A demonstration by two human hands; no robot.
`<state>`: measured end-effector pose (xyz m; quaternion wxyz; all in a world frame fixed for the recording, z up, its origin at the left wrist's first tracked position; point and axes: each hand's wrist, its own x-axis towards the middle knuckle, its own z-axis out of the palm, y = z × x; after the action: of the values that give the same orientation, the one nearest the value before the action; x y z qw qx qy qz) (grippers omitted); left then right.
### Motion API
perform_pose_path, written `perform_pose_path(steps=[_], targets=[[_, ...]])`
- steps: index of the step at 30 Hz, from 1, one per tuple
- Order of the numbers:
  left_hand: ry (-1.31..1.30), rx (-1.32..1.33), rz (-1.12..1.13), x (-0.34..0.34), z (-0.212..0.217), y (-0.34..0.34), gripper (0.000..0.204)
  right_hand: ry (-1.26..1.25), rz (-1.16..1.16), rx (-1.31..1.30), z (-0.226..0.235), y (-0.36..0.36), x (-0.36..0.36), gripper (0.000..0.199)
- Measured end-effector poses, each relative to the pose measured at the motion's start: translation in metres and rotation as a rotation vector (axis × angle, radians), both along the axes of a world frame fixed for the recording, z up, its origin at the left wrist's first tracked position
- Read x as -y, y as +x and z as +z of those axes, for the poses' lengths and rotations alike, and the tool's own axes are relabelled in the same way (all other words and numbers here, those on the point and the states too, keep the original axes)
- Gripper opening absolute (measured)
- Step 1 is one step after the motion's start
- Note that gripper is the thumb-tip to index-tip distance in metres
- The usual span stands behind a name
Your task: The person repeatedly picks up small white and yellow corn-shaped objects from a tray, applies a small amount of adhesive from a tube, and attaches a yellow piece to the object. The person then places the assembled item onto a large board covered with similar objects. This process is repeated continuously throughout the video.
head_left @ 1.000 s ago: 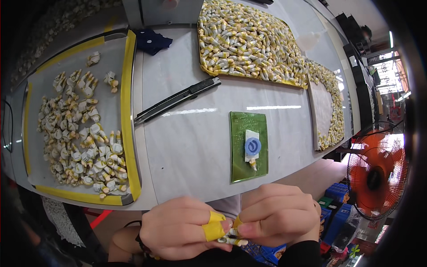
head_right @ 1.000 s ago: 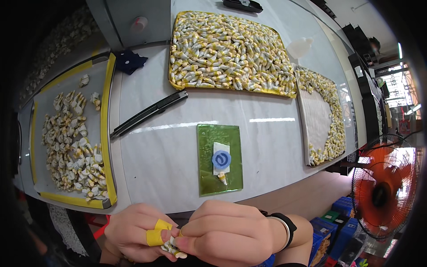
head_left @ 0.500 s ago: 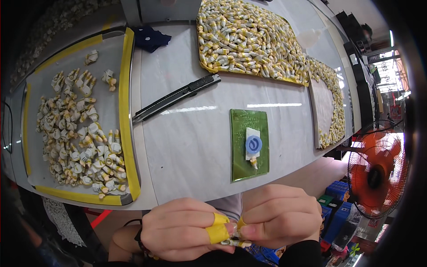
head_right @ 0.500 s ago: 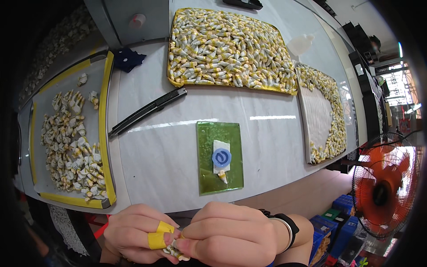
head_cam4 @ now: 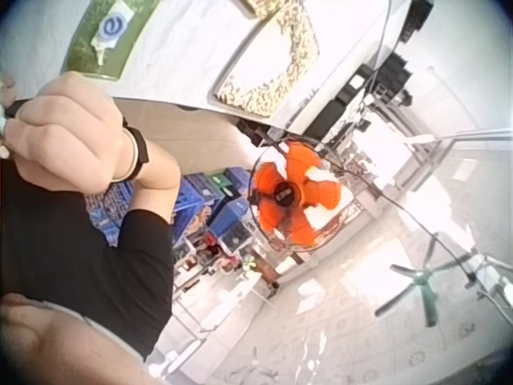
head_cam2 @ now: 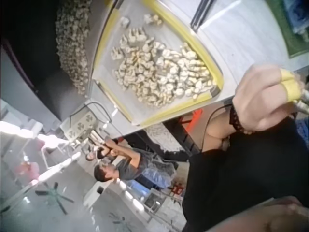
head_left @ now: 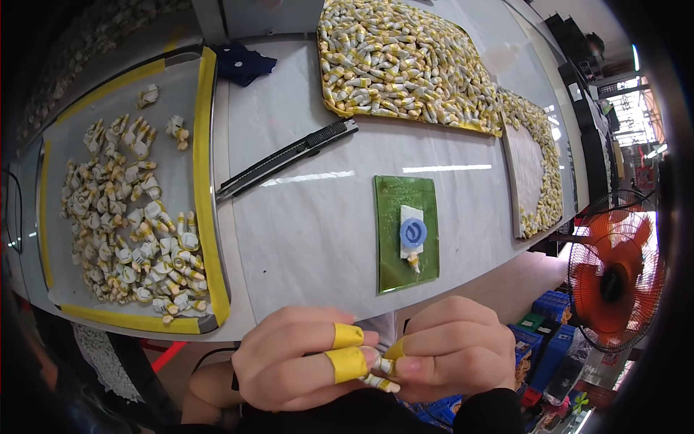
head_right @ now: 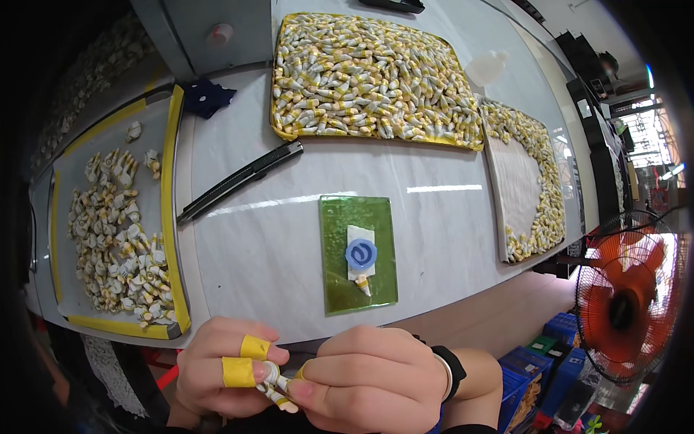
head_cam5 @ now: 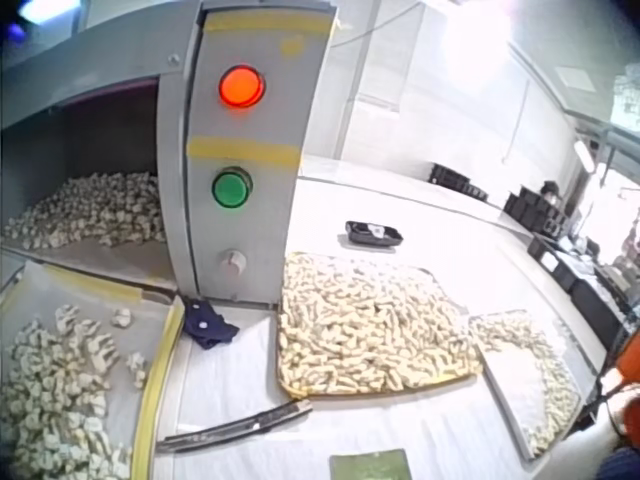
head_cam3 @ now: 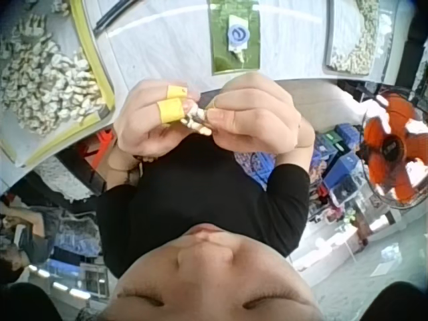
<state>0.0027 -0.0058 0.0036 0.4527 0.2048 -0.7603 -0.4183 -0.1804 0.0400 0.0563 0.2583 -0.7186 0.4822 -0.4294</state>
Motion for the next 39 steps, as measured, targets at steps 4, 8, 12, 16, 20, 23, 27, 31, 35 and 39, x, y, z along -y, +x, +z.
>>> perform_pose_path(steps=[4, 8, 12, 16, 20, 23, 27, 31, 35, 39], targets=[[0.406, -0.102, -0.277, 0.012, 0.003, 0.000, 0.037, 0.054, 0.159, 0.144, -0.007, -0.014, 0.009, 0.021], [0.933, -0.325, -0.391, 0.001, 0.001, 0.001, 0.025, 0.027, 0.279, 0.262, -0.012, -0.020, 0.022, 0.018], [0.942, -0.406, -0.455, -0.001, -0.006, 0.000, 0.024, 0.114, 0.361, 0.285, -0.011, -0.015, 0.026, 0.014], [0.959, -0.362, -0.469, 0.000, -0.003, 0.003, 0.023, 0.170, 0.385, 0.218, -0.009, -0.014, 0.026, 0.013], [1.009, -0.346, -0.482, -0.003, 0.000, 0.002, 0.022, 0.188, 0.393, 0.152, -0.010, -0.014, 0.020, 0.015], [1.048, -0.255, -0.482, 0.003, 0.010, 0.008, 0.020, 0.135, 0.359, 0.130, -0.012, -0.008, 0.021, 0.015], [0.463, 0.148, -0.387, 0.013, 0.038, 0.039, 0.022, 0.034, 0.425, 0.214, -0.010, -0.004, 0.023, 0.020], [0.227, 0.700, -0.066, 0.046, 0.086, 0.091, 0.021, -0.040, 0.074, 0.377, -0.009, -0.027, 0.002, 0.027], [-0.186, 0.938, 0.317, 0.072, 0.106, 0.097, 0.026, -0.041, -0.146, 0.450, -0.014, -0.028, -0.001, 0.033], [-0.134, 0.860, 0.365, 0.139, 0.110, 0.094, 0.024, -0.060, -0.138, 0.346, -0.015, -0.032, -0.008, 0.033]])
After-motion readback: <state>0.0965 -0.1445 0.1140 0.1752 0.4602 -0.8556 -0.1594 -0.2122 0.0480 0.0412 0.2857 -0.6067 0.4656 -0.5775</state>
